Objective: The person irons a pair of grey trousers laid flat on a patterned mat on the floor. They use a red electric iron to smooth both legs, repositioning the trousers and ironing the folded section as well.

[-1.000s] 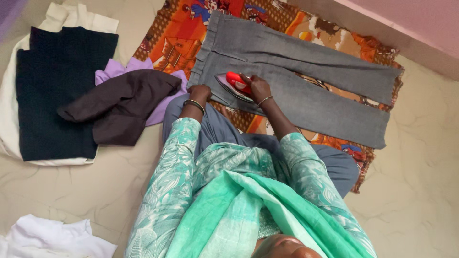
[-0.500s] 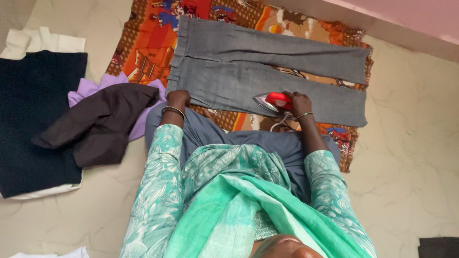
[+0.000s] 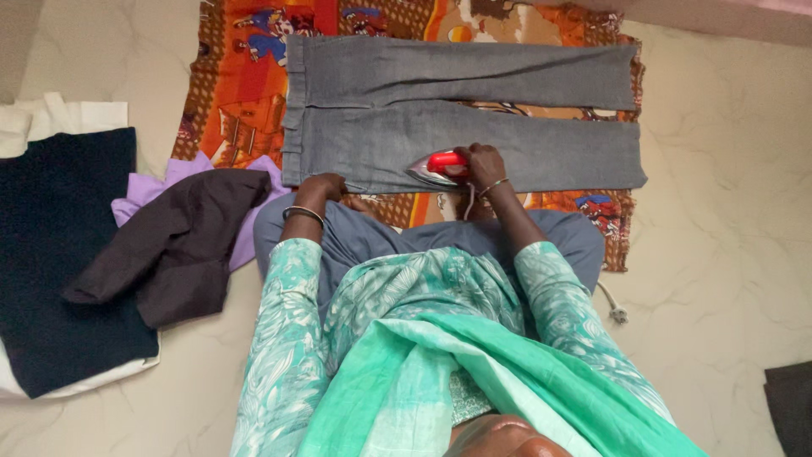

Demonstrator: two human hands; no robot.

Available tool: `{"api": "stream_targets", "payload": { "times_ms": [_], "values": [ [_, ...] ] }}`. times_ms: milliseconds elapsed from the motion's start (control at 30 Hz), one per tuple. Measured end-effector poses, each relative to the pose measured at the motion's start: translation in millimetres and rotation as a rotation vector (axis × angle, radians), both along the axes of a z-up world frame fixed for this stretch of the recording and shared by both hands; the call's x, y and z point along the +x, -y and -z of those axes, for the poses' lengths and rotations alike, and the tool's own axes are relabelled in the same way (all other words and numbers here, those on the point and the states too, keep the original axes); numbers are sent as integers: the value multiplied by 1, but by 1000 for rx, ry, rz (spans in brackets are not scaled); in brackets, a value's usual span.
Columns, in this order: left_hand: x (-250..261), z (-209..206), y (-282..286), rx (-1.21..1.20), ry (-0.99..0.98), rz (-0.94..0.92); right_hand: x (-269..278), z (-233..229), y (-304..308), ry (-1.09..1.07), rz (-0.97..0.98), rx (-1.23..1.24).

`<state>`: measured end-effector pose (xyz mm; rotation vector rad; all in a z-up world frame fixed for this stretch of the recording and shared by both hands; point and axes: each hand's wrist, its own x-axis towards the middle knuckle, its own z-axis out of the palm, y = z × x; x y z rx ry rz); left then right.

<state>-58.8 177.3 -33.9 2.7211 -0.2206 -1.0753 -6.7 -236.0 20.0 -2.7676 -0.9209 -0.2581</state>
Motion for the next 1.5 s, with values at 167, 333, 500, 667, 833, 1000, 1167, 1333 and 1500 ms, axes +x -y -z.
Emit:
{"api": "stream_targets", "payload": {
  "times_ms": [167, 333, 500, 667, 833, 1000, 1167, 1333, 1500],
  "values": [
    [-4, 0, -2, -65, 6, -30, -12, -5, -82, -51, -5, -46],
    [-5, -4, -8, -119, -2, -32, -9, 8, -93, 19, -55, -8],
    [-4, -10, -5, -161, 11, -48, 9, 23, -53, 74, 17, -61],
    [-9, -16, -7, -192, -4, -124, 38, 15, 5, 11, 145, -163],
    [-7, -16, -7, -150, -8, -119, 48, 2, 72, 11, 403, -185],
    [-4, -14, -9, -141, -4, -114, 38, 7, 97, -65, 538, -81],
    [0, -9, 1, -137, 73, -225, 31, 10, 107, -76, 562, 67],
    [-2, -10, 37, -196, 324, -122, 23, 9, 89, -91, 248, 133],
    [-6, -10, 46, -32, 133, -123, -2, 14, 33, -32, 96, 119]
  ]
}}
